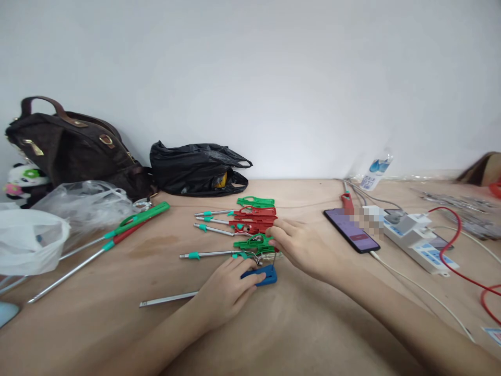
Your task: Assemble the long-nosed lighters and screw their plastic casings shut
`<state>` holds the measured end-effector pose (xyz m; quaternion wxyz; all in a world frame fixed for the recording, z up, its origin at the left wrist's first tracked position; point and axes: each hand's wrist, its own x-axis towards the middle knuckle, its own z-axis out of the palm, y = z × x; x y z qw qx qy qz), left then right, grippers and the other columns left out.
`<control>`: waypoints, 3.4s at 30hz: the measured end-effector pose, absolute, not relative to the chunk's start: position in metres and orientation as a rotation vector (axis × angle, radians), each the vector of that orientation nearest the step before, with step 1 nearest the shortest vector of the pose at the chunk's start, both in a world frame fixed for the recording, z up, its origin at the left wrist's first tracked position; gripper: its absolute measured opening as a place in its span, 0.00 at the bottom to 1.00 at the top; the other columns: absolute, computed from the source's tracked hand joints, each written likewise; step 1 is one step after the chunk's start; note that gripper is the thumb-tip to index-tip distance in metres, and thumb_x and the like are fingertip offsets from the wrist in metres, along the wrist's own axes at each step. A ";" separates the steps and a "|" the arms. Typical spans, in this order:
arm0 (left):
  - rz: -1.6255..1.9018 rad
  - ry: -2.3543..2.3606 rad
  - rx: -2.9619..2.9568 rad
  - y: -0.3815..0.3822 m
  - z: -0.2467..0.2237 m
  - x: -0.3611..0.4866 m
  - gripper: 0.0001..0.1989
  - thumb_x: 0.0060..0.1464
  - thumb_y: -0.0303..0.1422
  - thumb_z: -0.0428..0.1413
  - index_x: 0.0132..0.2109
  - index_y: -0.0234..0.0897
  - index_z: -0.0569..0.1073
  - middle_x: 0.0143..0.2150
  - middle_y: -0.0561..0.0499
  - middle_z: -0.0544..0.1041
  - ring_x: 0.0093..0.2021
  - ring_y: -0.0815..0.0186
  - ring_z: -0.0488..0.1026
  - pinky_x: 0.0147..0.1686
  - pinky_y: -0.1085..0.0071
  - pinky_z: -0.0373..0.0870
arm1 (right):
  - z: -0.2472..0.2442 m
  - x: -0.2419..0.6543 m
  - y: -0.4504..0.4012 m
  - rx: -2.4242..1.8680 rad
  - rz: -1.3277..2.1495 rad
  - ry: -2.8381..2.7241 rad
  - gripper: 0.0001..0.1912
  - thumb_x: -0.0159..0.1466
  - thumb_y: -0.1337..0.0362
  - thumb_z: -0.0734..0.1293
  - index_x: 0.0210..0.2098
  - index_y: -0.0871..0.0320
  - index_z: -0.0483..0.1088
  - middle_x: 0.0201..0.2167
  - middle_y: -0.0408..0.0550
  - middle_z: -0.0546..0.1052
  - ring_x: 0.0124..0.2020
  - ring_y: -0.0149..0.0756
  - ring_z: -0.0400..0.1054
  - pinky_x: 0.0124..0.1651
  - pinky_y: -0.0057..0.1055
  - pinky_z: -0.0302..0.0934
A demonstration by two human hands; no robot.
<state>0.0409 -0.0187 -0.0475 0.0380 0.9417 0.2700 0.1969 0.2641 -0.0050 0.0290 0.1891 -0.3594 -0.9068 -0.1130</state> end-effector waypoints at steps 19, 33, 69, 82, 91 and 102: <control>0.572 0.837 2.883 -0.018 -0.049 0.040 0.16 0.64 0.27 0.44 0.52 0.40 0.72 0.46 0.44 0.72 0.43 0.58 0.69 0.41 0.63 0.68 | 0.058 0.260 -0.013 -1.102 -0.563 -2.835 0.07 0.63 0.77 0.61 0.32 0.61 0.67 0.31 0.53 0.76 0.32 0.38 0.67 0.29 0.30 0.52; 0.606 0.831 2.884 -0.018 -0.050 0.040 0.15 0.64 0.27 0.44 0.51 0.40 0.72 0.46 0.44 0.72 0.43 0.58 0.70 0.40 0.64 0.68 | 0.057 0.262 -0.007 -1.114 -0.598 -2.883 0.05 0.65 0.72 0.62 0.33 0.62 0.69 0.32 0.53 0.77 0.33 0.37 0.68 0.31 0.30 0.54; 0.611 0.845 2.879 -0.019 -0.049 0.041 0.15 0.63 0.26 0.46 0.51 0.40 0.73 0.46 0.44 0.72 0.43 0.59 0.69 0.40 0.65 0.68 | 0.056 0.265 -0.015 -0.889 -0.538 -2.919 0.06 0.64 0.75 0.59 0.36 0.61 0.66 0.32 0.51 0.75 0.30 0.36 0.66 0.30 0.31 0.50; 0.607 0.850 2.880 -0.020 -0.047 0.040 0.15 0.63 0.26 0.45 0.51 0.41 0.72 0.47 0.45 0.72 0.43 0.59 0.69 0.41 0.65 0.69 | 0.053 0.267 -0.009 -0.973 -0.684 -2.878 0.05 0.65 0.73 0.60 0.38 0.60 0.66 0.32 0.50 0.75 0.31 0.36 0.65 0.30 0.30 0.51; 0.615 0.844 2.888 -0.019 -0.049 0.040 0.15 0.63 0.27 0.46 0.51 0.41 0.73 0.46 0.45 0.72 0.43 0.59 0.69 0.40 0.65 0.68 | 0.052 0.266 -0.011 -0.988 -0.632 -2.897 0.03 0.66 0.68 0.63 0.35 0.61 0.68 0.33 0.51 0.75 0.33 0.39 0.66 0.34 0.32 0.55; 0.625 0.826 2.872 -0.019 -0.048 0.040 0.15 0.63 0.27 0.46 0.51 0.41 0.73 0.47 0.44 0.73 0.43 0.59 0.70 0.41 0.65 0.69 | 0.051 0.261 -0.012 -1.074 -0.648 -2.927 0.03 0.65 0.72 0.61 0.35 0.61 0.65 0.25 0.48 0.75 0.21 0.34 0.64 0.27 0.31 0.47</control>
